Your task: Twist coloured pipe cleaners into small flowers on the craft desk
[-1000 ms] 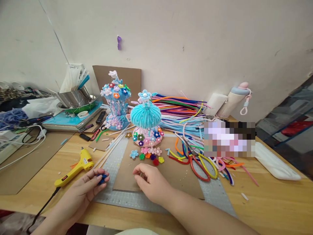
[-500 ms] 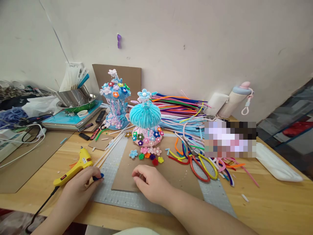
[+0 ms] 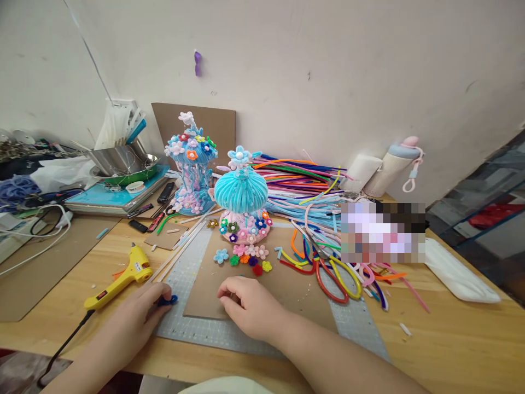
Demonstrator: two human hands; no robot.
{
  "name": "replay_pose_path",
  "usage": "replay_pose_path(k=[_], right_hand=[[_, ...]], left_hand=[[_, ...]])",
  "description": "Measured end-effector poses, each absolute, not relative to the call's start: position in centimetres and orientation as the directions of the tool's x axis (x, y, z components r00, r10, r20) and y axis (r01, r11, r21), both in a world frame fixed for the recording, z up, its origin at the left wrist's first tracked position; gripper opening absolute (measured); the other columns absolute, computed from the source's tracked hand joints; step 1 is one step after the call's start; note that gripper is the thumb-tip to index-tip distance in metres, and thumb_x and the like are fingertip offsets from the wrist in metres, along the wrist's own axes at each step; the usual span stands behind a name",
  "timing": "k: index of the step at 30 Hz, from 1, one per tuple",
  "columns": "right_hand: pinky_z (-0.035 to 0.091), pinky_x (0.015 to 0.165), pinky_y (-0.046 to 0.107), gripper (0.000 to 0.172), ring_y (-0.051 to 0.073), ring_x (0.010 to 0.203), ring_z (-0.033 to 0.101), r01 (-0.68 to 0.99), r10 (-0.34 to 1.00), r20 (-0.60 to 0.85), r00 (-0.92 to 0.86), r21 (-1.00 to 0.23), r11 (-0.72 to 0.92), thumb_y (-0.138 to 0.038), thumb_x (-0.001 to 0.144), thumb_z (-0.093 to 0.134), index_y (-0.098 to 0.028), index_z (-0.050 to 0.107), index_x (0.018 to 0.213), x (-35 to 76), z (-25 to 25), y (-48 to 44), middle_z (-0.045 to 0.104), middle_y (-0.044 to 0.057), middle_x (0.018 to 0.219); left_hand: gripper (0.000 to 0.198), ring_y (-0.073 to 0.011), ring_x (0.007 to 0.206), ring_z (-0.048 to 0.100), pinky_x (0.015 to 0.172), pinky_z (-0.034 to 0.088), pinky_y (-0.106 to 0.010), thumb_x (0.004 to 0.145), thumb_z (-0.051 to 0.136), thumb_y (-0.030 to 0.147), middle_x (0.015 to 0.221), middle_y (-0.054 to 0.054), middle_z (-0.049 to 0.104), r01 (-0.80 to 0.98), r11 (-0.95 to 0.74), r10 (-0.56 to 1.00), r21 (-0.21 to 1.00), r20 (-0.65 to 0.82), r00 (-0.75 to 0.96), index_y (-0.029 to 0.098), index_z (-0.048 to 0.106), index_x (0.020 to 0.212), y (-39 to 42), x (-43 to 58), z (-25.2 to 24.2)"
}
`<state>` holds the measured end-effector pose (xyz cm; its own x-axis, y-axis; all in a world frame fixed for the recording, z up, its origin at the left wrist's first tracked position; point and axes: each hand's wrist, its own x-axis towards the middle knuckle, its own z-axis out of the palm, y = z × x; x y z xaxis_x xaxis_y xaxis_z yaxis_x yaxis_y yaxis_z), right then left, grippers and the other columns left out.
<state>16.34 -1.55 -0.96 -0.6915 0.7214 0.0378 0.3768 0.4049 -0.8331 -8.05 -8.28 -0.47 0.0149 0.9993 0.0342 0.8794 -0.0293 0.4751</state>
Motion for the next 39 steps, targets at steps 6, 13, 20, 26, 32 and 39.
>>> replay_pose_path(k=[6, 13, 20, 26, 32, 39], right_hand=[[0.037, 0.056, 0.018, 0.010, 0.010, 0.064, 0.050, 0.376, 0.699, 0.046, -0.713, -0.817, 0.437, -0.015, 0.082, 0.046, -0.018, 0.055, 0.082, 16.4, -0.8, -1.2, 0.056, -0.001, 0.072], [0.038, 0.053, 0.018, 0.012, 0.009, 0.064, 0.050, 0.265, 0.727, 0.089, -0.680, -0.896, 0.357, -0.021, 0.084, 0.047, -0.019, 0.054, 0.094, 16.3, -0.4, -2.7, 0.056, 0.000, 0.078], [0.041, 0.055, 0.019, 0.021, 0.010, 0.067, 0.051, 0.128, 0.700, 0.220, -0.679, -0.904, 0.408, -0.023, 0.082, 0.054, -0.019, 0.054, 0.103, 16.4, 0.3, -3.8, 0.055, 0.002, 0.085], [0.040, 0.054, 0.019, 0.025, 0.010, 0.067, 0.053, 0.085, 0.717, 0.275, -0.640, -0.903, 0.422, -0.027, 0.079, 0.061, -0.019, 0.058, 0.103, 16.5, -0.3, -2.9, 0.057, 0.002, 0.084], [0.039, 0.059, 0.021, 0.019, 0.010, 0.065, 0.051, 0.049, 0.720, 0.369, -0.588, -0.872, 0.487, -0.021, 0.080, 0.060, -0.019, 0.063, 0.098, 16.5, -0.4, -2.8, 0.058, 0.001, 0.075], [0.041, 0.051, 0.020, 0.012, 0.008, 0.055, 0.053, -0.104, 0.858, 0.101, -0.504, -0.993, 0.056, -0.027, 0.076, 0.063, -0.016, 0.058, 0.077, 15.7, -0.5, -3.0, 0.056, -0.002, 0.067]], left_hand=[[0.002, -0.0189, 0.071, 0.055, 0.065, 0.041, -0.030, 0.073, 0.054, 0.022, 0.072, 0.000, 0.059, 0.813, 0.069, 0.997, 0.578, -0.025, -0.067, 0.021, 0.054, 0.072, -8.6, -8.2, -0.2], [0.027, -0.0111, 0.055, 0.054, 0.052, 0.044, -0.023, 0.067, 0.067, 0.036, 0.065, 0.002, 0.057, 0.036, 0.274, 0.958, 0.961, -0.269, -0.104, 0.017, 0.055, 0.082, -8.5, -5.8, -0.3], [0.032, -0.0087, 0.050, 0.055, 0.051, 0.046, -0.021, 0.058, 0.076, 0.034, 0.060, 0.001, 0.061, -0.203, 0.326, 0.945, 0.923, -0.323, 0.049, 0.013, 0.056, 0.072, -8.0, -0.8, 1.1], [0.031, -0.0091, 0.049, 0.054, 0.047, 0.045, -0.021, 0.054, 0.078, 0.031, 0.058, 0.002, 0.060, -0.274, 0.307, 0.944, 0.911, -0.328, -0.031, 0.014, 0.055, 0.065, -7.4, -0.3, 1.1], [0.029, -0.0062, 0.048, 0.051, 0.048, 0.040, -0.016, 0.057, 0.077, 0.028, 0.055, 0.003, 0.058, -0.378, 0.288, 0.944, 0.880, -0.327, -0.043, 0.014, 0.053, 0.062, -7.4, 1.0, 0.6], [0.032, -0.0110, 0.063, 0.058, 0.060, 0.049, -0.022, 0.057, 0.078, 0.023, 0.073, 0.001, 0.062, -0.396, 0.160, 0.978, 0.904, -0.199, -0.060, 0.017, 0.060, 0.083, -7.2, 1.8, 0.2]])
